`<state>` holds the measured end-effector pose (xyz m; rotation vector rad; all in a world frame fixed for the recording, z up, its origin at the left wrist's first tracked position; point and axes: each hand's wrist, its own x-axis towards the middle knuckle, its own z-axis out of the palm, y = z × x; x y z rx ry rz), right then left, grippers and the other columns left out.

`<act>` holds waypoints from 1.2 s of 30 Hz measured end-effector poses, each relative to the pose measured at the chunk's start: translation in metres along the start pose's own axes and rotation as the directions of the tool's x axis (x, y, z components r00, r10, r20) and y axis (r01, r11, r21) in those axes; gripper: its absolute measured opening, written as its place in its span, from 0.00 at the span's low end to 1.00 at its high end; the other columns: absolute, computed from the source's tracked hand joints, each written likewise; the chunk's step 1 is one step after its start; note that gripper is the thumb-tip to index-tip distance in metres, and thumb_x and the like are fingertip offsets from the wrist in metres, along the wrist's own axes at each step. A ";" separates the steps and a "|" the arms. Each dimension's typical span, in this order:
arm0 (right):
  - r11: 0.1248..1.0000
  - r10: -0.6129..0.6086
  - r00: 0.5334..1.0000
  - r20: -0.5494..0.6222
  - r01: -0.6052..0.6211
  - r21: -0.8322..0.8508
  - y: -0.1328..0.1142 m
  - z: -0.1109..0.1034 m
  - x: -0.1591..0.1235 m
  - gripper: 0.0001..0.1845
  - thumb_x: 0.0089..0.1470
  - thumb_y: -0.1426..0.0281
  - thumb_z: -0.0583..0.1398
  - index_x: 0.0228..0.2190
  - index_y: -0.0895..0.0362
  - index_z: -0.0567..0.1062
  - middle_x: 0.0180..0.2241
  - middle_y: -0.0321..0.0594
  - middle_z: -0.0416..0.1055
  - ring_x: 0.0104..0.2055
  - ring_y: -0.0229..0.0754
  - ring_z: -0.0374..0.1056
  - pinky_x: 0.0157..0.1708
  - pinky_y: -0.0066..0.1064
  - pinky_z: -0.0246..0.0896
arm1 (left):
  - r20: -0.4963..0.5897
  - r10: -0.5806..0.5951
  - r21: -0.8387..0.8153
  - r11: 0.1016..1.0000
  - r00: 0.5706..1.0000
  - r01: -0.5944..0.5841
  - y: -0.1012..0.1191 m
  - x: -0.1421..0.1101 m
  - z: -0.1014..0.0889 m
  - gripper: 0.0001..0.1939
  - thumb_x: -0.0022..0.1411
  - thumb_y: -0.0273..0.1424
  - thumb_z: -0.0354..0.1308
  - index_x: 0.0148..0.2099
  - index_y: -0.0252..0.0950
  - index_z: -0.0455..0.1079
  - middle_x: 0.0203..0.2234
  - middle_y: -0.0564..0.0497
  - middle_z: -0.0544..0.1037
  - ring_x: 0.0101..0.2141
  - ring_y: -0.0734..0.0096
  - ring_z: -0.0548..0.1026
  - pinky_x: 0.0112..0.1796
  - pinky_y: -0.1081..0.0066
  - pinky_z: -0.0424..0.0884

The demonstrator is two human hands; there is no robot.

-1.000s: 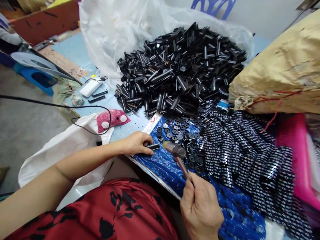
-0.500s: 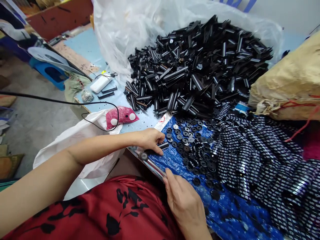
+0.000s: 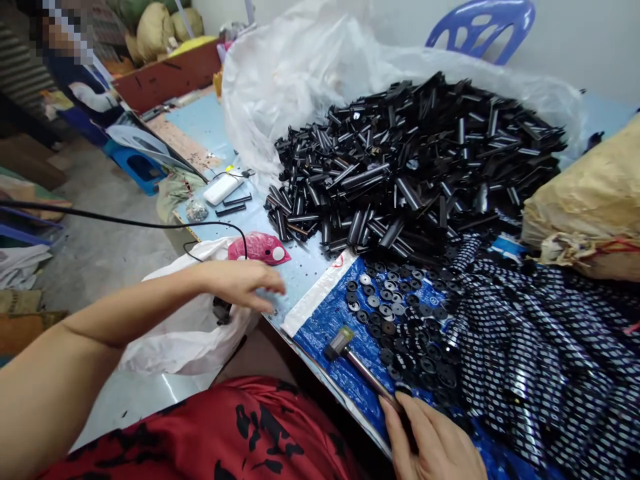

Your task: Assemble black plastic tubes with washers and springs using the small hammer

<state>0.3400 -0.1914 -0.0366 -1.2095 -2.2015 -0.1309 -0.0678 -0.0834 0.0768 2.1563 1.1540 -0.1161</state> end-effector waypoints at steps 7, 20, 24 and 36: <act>0.993 0.117 0.993 -0.017 -0.118 -0.017 -0.015 -0.014 0.008 0.12 0.58 0.67 0.62 0.42 0.59 0.78 0.43 0.38 0.74 0.45 0.29 0.68 0.51 0.24 0.61 | -0.551 -0.215 0.334 0.828 0.806 0.450 -0.031 0.093 -0.011 0.15 0.69 0.25 0.46 0.47 0.29 0.74 0.43 0.35 0.76 0.47 0.52 0.70 0.47 0.58 0.62; 0.621 0.720 0.688 0.088 -0.582 -0.525 0.057 -0.042 0.081 0.34 0.59 0.47 0.56 0.57 0.57 0.70 0.37 0.42 0.74 0.29 0.29 0.60 0.33 0.26 0.39 | -0.550 0.126 0.264 0.964 0.826 0.028 0.001 0.077 0.054 0.12 0.67 0.29 0.48 0.42 0.34 0.74 0.30 0.48 0.77 0.30 0.69 0.73 0.32 0.70 0.63; 0.660 0.721 0.692 0.038 -0.669 -0.343 0.071 -0.036 0.072 0.30 0.58 0.52 0.59 0.56 0.55 0.72 0.39 0.39 0.74 0.31 0.27 0.61 0.34 0.23 0.46 | -0.569 -0.125 -0.143 0.988 0.813 0.053 -0.004 0.063 0.056 0.12 0.63 0.32 0.52 0.40 0.33 0.74 0.28 0.50 0.77 0.27 0.72 0.71 0.31 0.72 0.64; -0.185 0.788 0.387 0.479 -0.593 0.783 -0.007 -0.024 0.049 0.37 0.53 0.41 0.58 0.48 0.59 0.63 0.31 0.36 0.65 0.27 0.26 0.61 0.28 0.22 0.60 | -0.275 -0.550 -0.961 0.171 0.788 -0.216 0.045 0.070 0.053 0.24 0.49 0.43 0.74 0.38 0.33 0.67 0.22 0.56 0.72 0.19 0.80 0.67 0.20 0.80 0.60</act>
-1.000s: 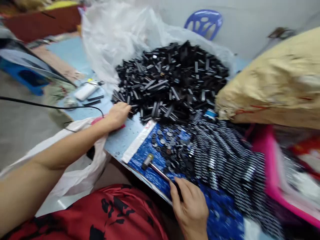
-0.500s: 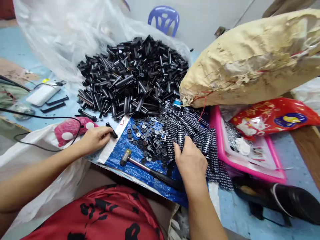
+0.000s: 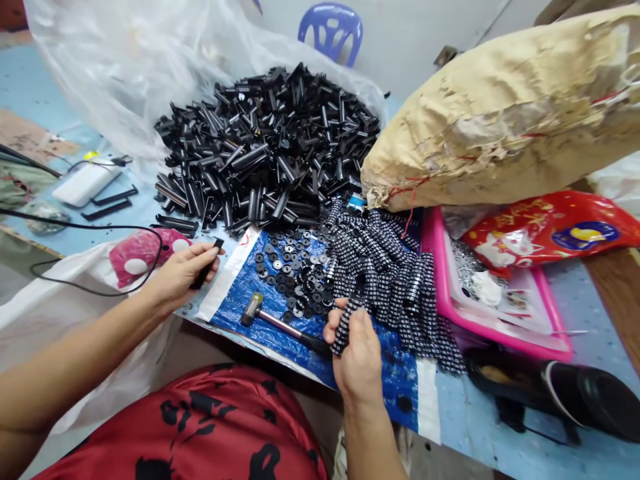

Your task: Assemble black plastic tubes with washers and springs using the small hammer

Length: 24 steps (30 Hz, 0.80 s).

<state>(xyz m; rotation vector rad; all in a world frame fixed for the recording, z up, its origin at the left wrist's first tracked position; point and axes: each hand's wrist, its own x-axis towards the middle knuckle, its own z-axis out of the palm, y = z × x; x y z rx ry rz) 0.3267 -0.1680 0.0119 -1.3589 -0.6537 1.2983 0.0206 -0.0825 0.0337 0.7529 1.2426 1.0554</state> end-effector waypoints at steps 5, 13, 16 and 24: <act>0.996 0.054 0.997 0.048 -0.057 0.071 -0.005 0.020 -0.003 0.40 0.49 0.38 0.60 0.47 0.59 0.63 0.32 0.35 0.65 0.29 0.27 0.64 0.30 0.23 0.63 | 0.265 -0.056 -0.080 0.994 0.963 0.080 -0.009 -0.026 0.039 0.22 0.58 0.44 0.68 0.42 0.36 0.62 0.28 0.53 0.77 0.19 0.79 0.69 0.22 0.77 0.63; 0.980 0.076 0.997 0.026 -0.079 0.182 0.003 0.040 -0.017 0.38 0.49 0.39 0.61 0.47 0.56 0.64 0.22 0.28 0.56 0.19 0.24 0.52 0.21 0.20 0.50 | 0.387 0.000 0.162 0.984 0.922 -0.068 -0.043 -0.048 0.077 0.21 0.69 0.48 0.55 0.43 0.33 0.66 0.24 0.55 0.71 0.19 0.81 0.62 0.22 0.77 0.57; 0.963 0.096 0.993 -0.073 -0.074 0.259 0.003 0.055 -0.020 0.37 0.46 0.41 0.61 0.44 0.59 0.66 0.31 0.35 0.68 0.32 0.29 0.67 0.33 0.25 0.67 | 0.428 0.133 0.175 0.958 0.894 -0.226 -0.048 -0.055 0.094 0.19 0.61 0.43 0.66 0.37 0.33 0.68 0.28 0.54 0.71 0.27 0.79 0.66 0.29 0.77 0.62; 0.890 -0.371 0.916 0.154 0.398 -0.223 0.020 0.046 -0.020 0.52 0.51 0.48 0.65 0.68 0.56 0.55 0.68 0.51 0.50 0.71 0.45 0.56 0.66 0.37 0.64 | 0.495 0.080 0.183 0.964 0.865 -0.194 -0.041 -0.057 0.094 0.15 0.59 0.38 0.67 0.34 0.30 0.71 0.25 0.55 0.66 0.27 0.79 0.61 0.29 0.75 0.58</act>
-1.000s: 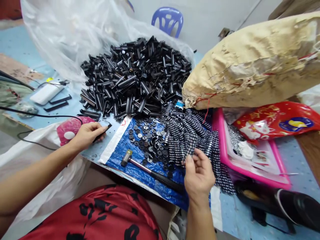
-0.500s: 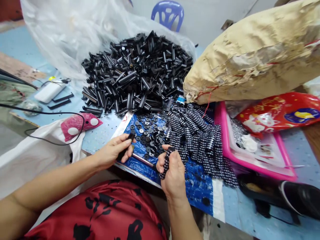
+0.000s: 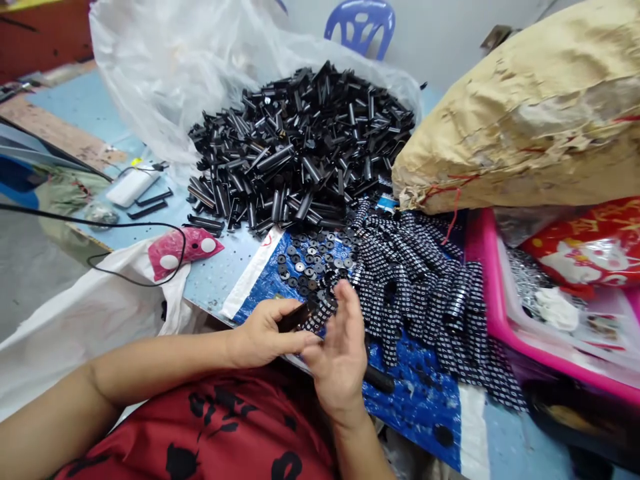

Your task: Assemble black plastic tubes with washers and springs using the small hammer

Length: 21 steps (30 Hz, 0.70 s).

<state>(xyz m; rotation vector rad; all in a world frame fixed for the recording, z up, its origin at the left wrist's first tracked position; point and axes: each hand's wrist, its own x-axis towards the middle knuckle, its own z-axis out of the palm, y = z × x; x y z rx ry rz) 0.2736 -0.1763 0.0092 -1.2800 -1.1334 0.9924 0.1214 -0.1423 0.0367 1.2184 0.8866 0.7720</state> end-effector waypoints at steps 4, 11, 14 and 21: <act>0.643 -0.517 0.792 0.325 0.610 -0.463 0.010 -0.023 -0.001 0.65 0.44 0.58 0.72 0.73 0.52 0.44 0.70 0.51 0.44 0.75 0.46 0.46 0.70 0.40 0.61 | 0.099 -0.118 -0.078 0.989 0.988 0.126 0.002 -0.008 -0.011 0.19 0.60 0.44 0.66 0.35 0.31 0.70 0.26 0.53 0.69 0.27 0.77 0.64 0.28 0.75 0.60; 0.484 -0.590 0.708 0.388 0.695 -0.532 -0.005 -0.021 -0.007 0.61 0.49 0.59 0.69 0.73 0.60 0.45 0.66 0.56 0.53 0.71 0.48 0.55 0.64 0.43 0.67 | -0.124 -0.072 0.040 0.996 0.990 0.077 -0.002 -0.007 -0.002 0.32 0.72 0.56 0.41 0.34 0.33 0.67 0.25 0.51 0.68 0.24 0.76 0.62 0.27 0.73 0.62; 0.447 -0.618 0.688 0.381 0.706 -0.549 -0.004 -0.017 -0.014 0.58 0.50 0.61 0.69 0.72 0.57 0.47 0.66 0.55 0.54 0.70 0.46 0.57 0.62 0.41 0.70 | -0.099 0.016 0.066 0.998 0.995 -0.010 0.000 -0.006 0.002 0.30 0.71 0.56 0.47 0.36 0.32 0.69 0.30 0.49 0.71 0.31 0.73 0.67 0.35 0.72 0.66; 0.332 -0.624 0.662 0.415 0.706 -0.626 0.003 -0.022 -0.016 0.56 0.49 0.60 0.69 0.71 0.58 0.50 0.64 0.55 0.57 0.67 0.47 0.61 0.60 0.39 0.72 | 0.043 -0.221 -0.307 0.925 0.974 0.224 -0.001 -0.004 -0.008 0.32 0.51 0.54 0.70 0.45 0.31 0.77 0.34 0.48 0.78 0.34 0.72 0.73 0.39 0.71 0.69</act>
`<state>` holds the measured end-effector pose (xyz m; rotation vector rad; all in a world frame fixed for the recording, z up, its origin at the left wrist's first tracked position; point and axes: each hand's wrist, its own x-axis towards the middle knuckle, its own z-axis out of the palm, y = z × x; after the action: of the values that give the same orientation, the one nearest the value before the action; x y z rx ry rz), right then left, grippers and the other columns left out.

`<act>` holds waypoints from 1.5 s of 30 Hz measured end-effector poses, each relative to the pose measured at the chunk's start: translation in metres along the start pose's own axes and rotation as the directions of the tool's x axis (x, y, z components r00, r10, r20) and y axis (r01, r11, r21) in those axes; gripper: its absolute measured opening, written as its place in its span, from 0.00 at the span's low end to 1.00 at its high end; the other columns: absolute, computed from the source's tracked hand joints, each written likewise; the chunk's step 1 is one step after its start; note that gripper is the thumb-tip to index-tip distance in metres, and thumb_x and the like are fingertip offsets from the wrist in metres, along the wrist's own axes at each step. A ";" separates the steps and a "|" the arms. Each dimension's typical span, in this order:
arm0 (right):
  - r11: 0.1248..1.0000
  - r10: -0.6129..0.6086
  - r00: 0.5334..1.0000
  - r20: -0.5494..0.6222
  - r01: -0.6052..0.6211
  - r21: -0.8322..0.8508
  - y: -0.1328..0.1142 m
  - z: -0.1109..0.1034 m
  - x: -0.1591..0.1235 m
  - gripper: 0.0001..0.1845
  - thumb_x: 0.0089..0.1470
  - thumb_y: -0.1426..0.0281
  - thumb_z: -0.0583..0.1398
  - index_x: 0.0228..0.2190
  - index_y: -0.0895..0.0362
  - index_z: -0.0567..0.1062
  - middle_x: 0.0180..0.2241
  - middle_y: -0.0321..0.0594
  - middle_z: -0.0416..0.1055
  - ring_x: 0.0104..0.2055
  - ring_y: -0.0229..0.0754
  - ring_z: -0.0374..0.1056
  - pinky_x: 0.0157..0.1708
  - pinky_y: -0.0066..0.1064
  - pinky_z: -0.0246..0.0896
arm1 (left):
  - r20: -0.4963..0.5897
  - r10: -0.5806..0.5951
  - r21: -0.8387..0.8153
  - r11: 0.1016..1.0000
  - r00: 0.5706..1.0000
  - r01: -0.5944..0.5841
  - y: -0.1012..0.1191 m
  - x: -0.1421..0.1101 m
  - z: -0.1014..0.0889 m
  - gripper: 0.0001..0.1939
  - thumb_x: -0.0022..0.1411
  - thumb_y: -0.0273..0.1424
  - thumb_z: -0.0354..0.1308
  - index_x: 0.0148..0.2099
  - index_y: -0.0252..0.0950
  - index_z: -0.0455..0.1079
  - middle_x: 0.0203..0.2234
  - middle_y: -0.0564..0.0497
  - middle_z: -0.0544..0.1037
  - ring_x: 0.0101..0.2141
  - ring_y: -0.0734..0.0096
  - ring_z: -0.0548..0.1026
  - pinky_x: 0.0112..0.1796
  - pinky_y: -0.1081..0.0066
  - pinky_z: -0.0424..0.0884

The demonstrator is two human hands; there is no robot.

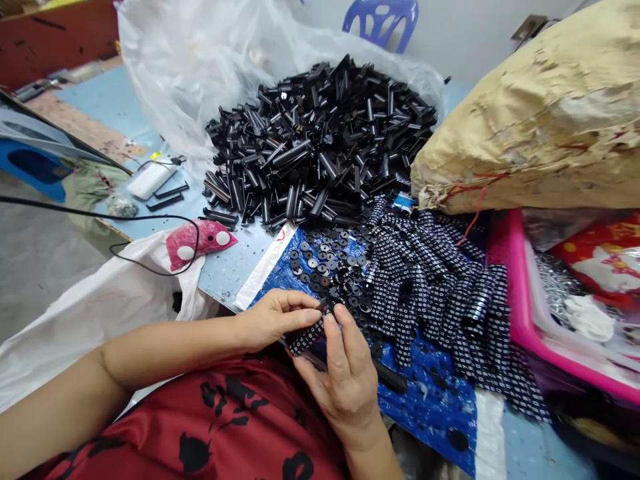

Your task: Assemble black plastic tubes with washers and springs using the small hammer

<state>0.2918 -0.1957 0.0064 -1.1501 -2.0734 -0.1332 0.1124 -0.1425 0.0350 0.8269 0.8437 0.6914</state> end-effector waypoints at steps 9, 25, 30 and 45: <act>0.991 0.112 0.991 0.069 -0.117 0.071 -0.006 0.010 -0.007 0.62 0.49 0.51 0.68 0.72 0.61 0.45 0.65 0.54 0.56 0.69 0.47 0.58 0.64 0.40 0.66 | 0.003 -0.179 -0.270 0.947 0.984 0.174 -0.012 -0.001 -0.008 0.29 0.44 0.45 0.77 0.42 0.32 0.75 0.29 0.49 0.78 0.28 0.69 0.77 0.35 0.66 0.74; 0.976 0.161 0.986 0.044 -0.152 -0.153 0.016 -0.002 -0.009 0.13 0.62 0.72 0.56 0.47 0.63 0.73 0.41 0.42 0.73 0.42 0.30 0.67 0.45 0.22 0.60 | -0.016 0.114 0.932 0.362 0.993 -0.027 0.027 0.014 -0.102 0.19 0.52 0.45 0.72 0.39 0.36 0.78 0.27 0.54 0.73 0.28 0.73 0.67 0.31 0.72 0.56; 0.986 0.052 0.972 0.231 -0.014 -0.163 0.012 0.010 0.004 0.15 0.63 0.67 0.57 0.48 0.61 0.74 0.37 0.36 0.73 0.35 0.27 0.65 0.40 0.22 0.56 | -0.025 0.019 0.924 0.382 1.000 0.016 0.036 0.019 -0.099 0.19 0.49 0.44 0.73 0.36 0.36 0.75 0.23 0.58 0.69 0.25 0.76 0.63 0.29 0.72 0.52; 0.963 -0.201 0.949 0.241 0.146 0.228 -0.003 0.015 -0.002 0.14 0.62 0.71 0.58 0.48 0.62 0.73 0.41 0.39 0.73 0.42 0.28 0.67 0.47 0.22 0.61 | 0.104 0.003 0.977 0.189 0.995 -0.103 0.055 0.019 -0.102 0.13 0.49 0.34 0.70 0.29 0.36 0.68 0.21 0.56 0.67 0.22 0.74 0.58 0.26 0.69 0.52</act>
<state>0.2820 -0.1923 -0.0048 -0.8946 -2.3583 0.1580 0.0243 -0.0652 0.0328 2.0969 1.1858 0.0246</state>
